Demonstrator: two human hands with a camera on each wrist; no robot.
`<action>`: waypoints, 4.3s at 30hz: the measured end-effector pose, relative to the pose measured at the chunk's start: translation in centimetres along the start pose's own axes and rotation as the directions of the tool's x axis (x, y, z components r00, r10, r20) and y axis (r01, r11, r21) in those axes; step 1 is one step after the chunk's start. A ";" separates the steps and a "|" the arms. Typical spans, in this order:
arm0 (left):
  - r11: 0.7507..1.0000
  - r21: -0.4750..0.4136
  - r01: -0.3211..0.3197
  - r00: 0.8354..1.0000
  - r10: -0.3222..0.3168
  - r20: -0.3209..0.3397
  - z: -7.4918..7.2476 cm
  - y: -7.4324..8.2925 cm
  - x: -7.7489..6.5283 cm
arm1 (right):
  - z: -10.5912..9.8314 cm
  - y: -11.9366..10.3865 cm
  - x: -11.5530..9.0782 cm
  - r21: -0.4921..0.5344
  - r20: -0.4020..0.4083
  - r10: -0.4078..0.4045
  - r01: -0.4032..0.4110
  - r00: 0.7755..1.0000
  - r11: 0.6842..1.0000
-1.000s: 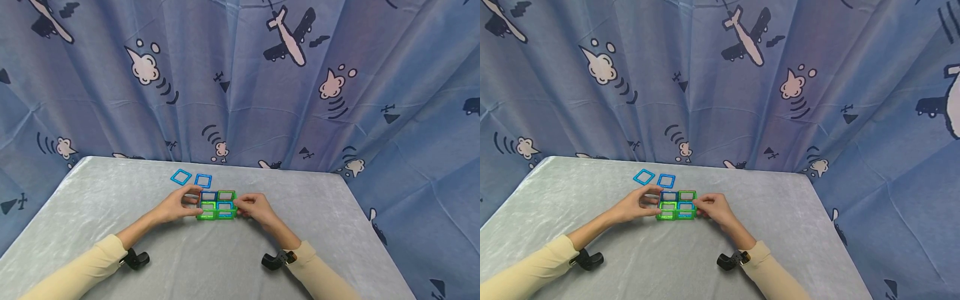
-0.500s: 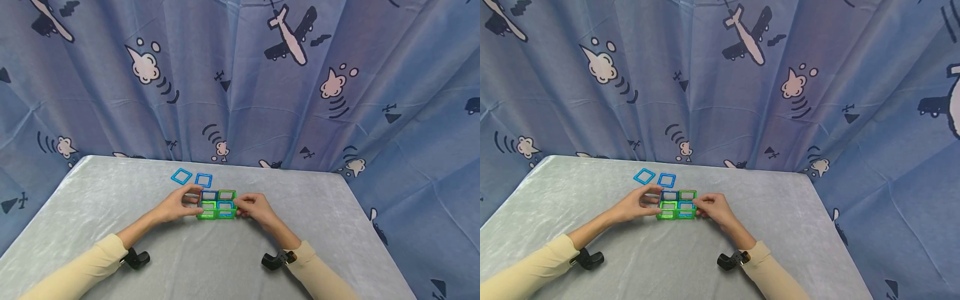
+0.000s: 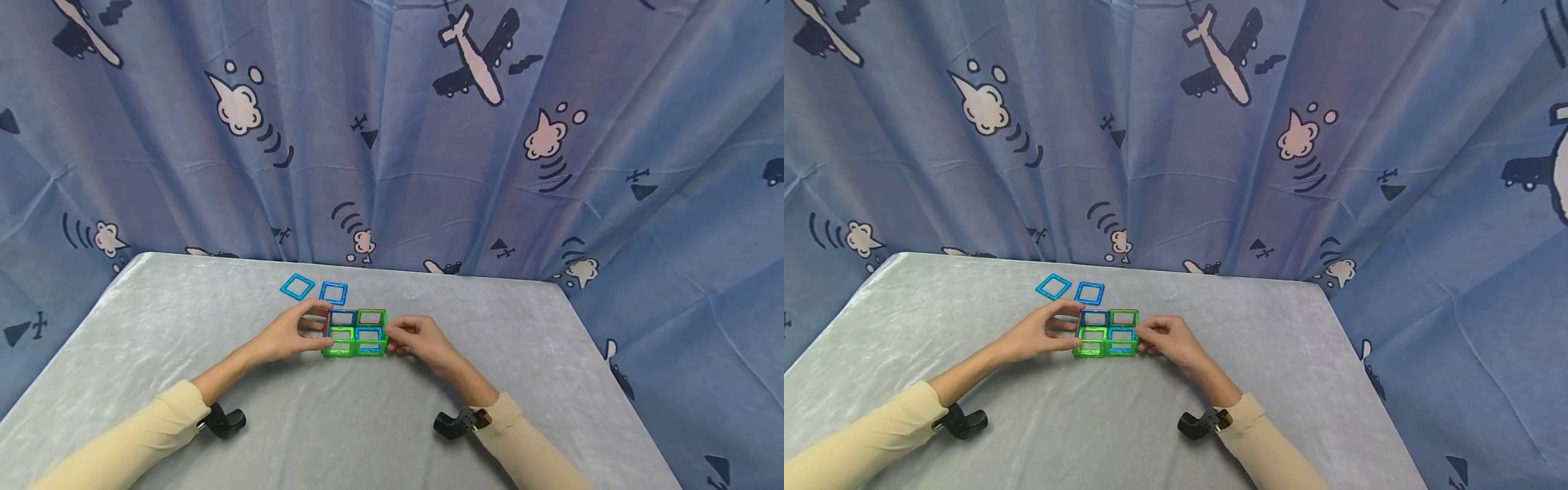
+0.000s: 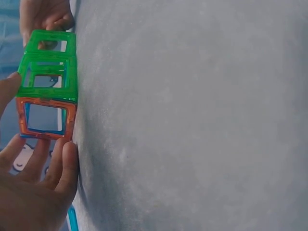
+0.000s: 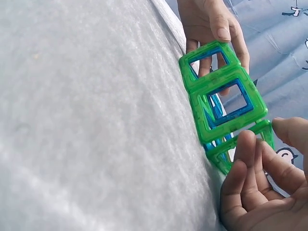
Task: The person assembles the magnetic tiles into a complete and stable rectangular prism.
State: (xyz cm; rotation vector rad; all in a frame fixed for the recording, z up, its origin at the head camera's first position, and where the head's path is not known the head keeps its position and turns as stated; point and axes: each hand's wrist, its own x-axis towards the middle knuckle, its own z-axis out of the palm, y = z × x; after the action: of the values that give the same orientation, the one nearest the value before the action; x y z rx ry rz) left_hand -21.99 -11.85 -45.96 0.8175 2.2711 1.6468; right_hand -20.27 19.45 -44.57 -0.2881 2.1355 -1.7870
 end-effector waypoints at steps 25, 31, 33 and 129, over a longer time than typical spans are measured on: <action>1.000 -0.017 0.012 1.000 -0.012 0.011 -0.5 0.1 0.0 | -1.3 0.6 -0.3 -0.073 0.101 -0.045 0.053 0.994 0.996; 1.000 -0.023 0.012 1.000 -0.011 0.014 -0.6 0.0 -0.1 | -1.5 0.8 -0.4 -0.135 0.109 -0.096 0.110 0.989 0.985; 1.000 -0.020 0.011 1.000 -0.010 0.014 -0.7 0.1 0.0 | -1.5 1.0 -0.4 -0.134 0.111 -0.107 0.121 0.988 0.983; 0.854 0.520 0.001 0.995 0.053 -0.088 -9.5 -4.6 4.1 | -0.6 1.0 -0.5 -0.209 0.094 -0.184 0.200 0.978 0.957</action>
State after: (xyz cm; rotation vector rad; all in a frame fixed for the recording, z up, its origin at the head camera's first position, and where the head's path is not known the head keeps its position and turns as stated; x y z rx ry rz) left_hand -31.35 -18.22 -46.38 0.8871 2.8422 1.0966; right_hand -19.96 20.34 -45.41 -0.6272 2.3207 -1.6105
